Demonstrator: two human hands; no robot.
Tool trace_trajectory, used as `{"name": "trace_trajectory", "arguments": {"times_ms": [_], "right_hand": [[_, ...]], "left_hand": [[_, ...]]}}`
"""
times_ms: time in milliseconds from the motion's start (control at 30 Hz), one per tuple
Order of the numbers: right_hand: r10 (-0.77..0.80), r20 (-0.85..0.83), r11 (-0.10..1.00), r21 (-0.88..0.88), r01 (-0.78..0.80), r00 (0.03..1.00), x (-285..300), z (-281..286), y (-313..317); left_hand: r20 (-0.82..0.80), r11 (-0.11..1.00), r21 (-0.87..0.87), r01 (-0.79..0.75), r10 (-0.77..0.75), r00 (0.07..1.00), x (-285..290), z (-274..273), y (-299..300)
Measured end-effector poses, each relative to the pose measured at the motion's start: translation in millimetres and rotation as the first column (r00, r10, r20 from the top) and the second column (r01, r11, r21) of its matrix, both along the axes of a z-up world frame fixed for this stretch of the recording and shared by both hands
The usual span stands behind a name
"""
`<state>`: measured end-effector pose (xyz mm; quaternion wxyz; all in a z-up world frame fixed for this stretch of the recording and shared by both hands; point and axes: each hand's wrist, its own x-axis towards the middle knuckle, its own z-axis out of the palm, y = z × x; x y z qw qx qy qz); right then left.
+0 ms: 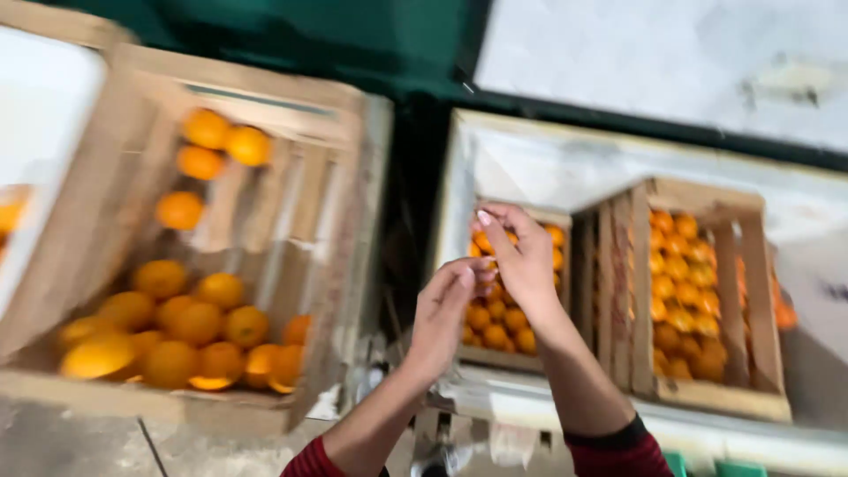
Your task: Manually inspecting and sorting oranges from one crate into another for quality control.
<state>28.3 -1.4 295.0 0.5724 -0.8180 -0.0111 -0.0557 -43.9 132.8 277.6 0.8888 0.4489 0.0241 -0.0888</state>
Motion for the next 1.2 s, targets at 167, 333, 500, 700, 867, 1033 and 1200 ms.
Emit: {"name": "trace_trajectory", "arguments": {"times_ms": [167, 333, 500, 700, 867, 1033, 1200], "right_hand": [[0.219, 0.128, 0.927, 0.282, -0.247, 0.967, -9.6, 59.6, 128.0], [0.343, 0.146, 0.911, -0.291, -0.291, 0.928, -6.9, 36.3, 222.1], [0.352, 0.228, 0.935, -0.122, -0.332, 0.908, -33.2, 75.4, 274.0], [0.470, -0.055, 0.857, -0.213, -0.470, 0.881, -44.3, 33.4, 275.5], [0.499, 0.179, 0.865, -0.162, -0.475, 0.848, -78.4, 69.1, 293.2], [0.388, -0.087, 0.845, -0.364, -0.391, 0.918, -96.4, 59.7, 315.4], [0.427, -0.002, 0.855, -0.323, -0.405, 0.904, -78.7, 71.6, 348.6]], "left_hand": [[0.292, 0.971, 0.041, -0.236, 0.214, 0.932, -8.1, 35.9, 112.7], [0.284, 0.852, 0.289, -0.437, 0.360, 0.889, -2.2, 47.5, 230.0], [0.243, 0.621, 0.670, -0.406, 0.333, 0.911, -19.2, 48.6, 314.3], [0.437, 0.452, 0.708, -0.543, 0.323, 0.839, -38.6, 36.0, 341.0], [0.268, 0.398, 0.833, -0.385, 0.320, 0.909, -61.6, 57.1, 343.3], [0.452, 0.373, 0.806, -0.459, 0.111, 0.885, -88.2, 89.1, 364.1], [0.426, 0.385, 0.817, -0.429, 0.097, 0.899, -73.4, 103.9, 416.8]]}}
